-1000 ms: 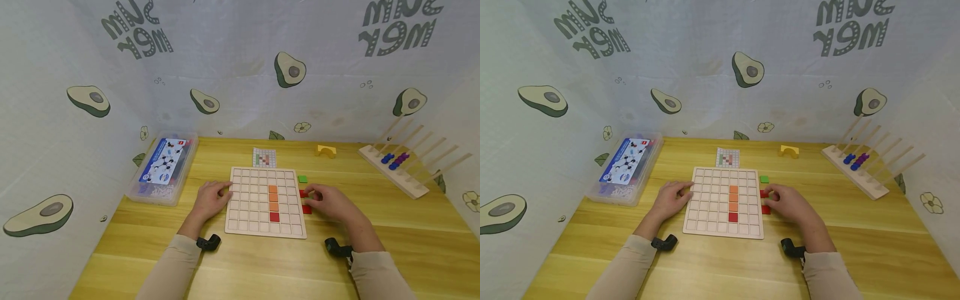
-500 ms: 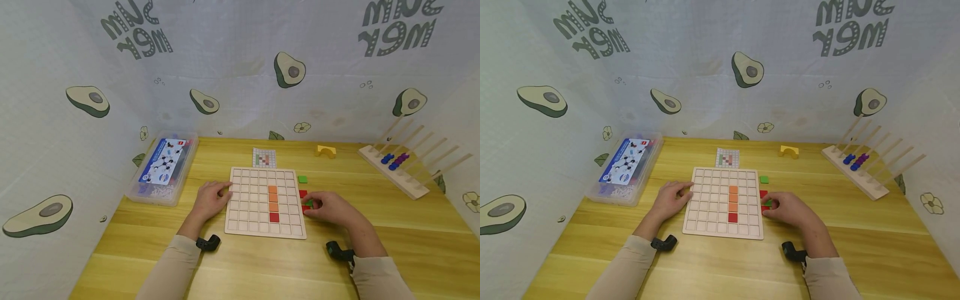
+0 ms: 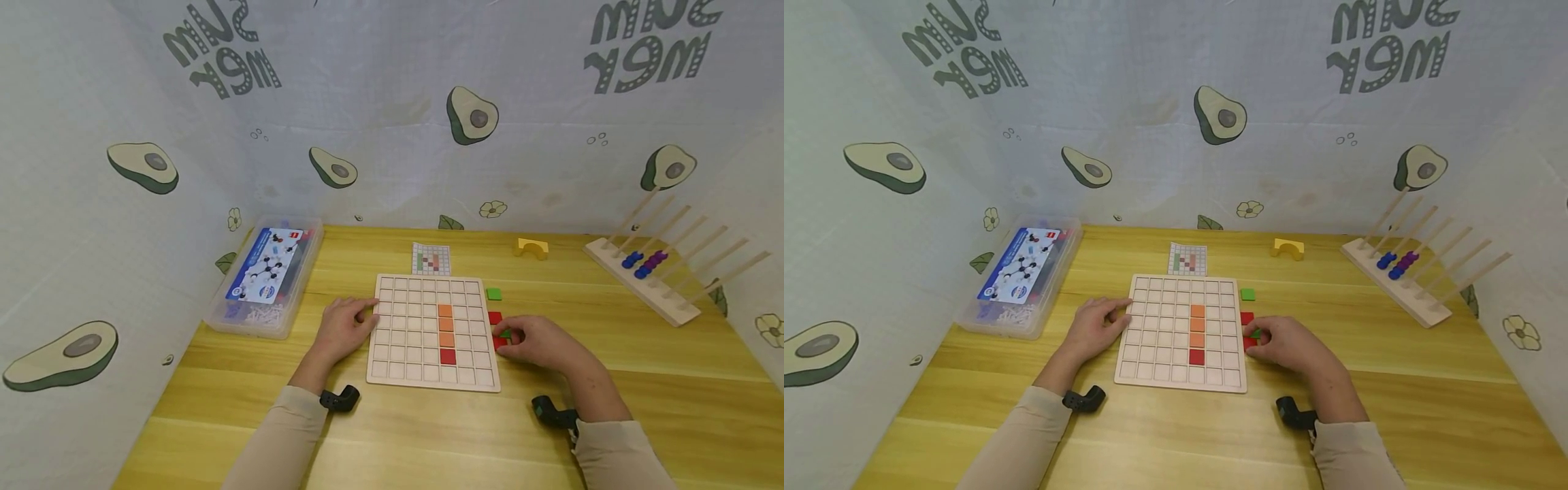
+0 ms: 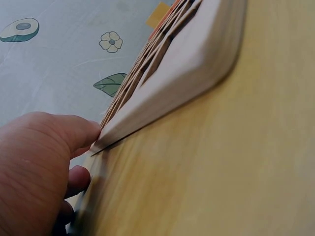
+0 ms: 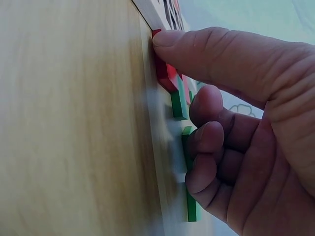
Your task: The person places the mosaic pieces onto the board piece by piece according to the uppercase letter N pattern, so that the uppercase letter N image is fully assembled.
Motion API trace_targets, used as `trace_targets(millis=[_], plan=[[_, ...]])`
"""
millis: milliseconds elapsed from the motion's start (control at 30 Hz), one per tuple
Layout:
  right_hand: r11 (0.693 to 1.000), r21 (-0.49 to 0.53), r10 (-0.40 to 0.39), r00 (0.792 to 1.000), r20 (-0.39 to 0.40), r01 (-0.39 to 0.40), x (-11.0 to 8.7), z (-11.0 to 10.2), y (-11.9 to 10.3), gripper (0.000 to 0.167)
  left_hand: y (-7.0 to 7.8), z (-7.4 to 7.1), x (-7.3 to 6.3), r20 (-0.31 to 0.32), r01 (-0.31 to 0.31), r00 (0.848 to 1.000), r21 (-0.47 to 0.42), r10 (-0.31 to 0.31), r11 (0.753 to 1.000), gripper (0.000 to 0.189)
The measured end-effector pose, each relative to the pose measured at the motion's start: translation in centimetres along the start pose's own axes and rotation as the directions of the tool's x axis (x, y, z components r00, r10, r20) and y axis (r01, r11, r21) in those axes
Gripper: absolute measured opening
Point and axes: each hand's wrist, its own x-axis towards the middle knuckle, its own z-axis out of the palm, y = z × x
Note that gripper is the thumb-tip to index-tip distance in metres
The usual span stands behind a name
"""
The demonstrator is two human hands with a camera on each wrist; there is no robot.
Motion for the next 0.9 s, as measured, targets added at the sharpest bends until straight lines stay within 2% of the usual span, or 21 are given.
trace_targets(millis=[600, 900], plan=[[0.999, -0.037, -0.023, 1.000, -0.020, 0.022, -0.6, -0.2, -0.5, 0.019, 0.3, 0.0, -0.1, -0.009, 0.007, 1.000, 0.032, -0.006, 0.999, 0.034], [0.996, -0.046, -0.073, 0.996, -0.059, 0.070, -0.8, -0.7, -2.0, 0.021, 0.2, 0.0, 0.0, -0.011, 0.004, 1.000, 0.034, -0.004, 0.999, 0.035]])
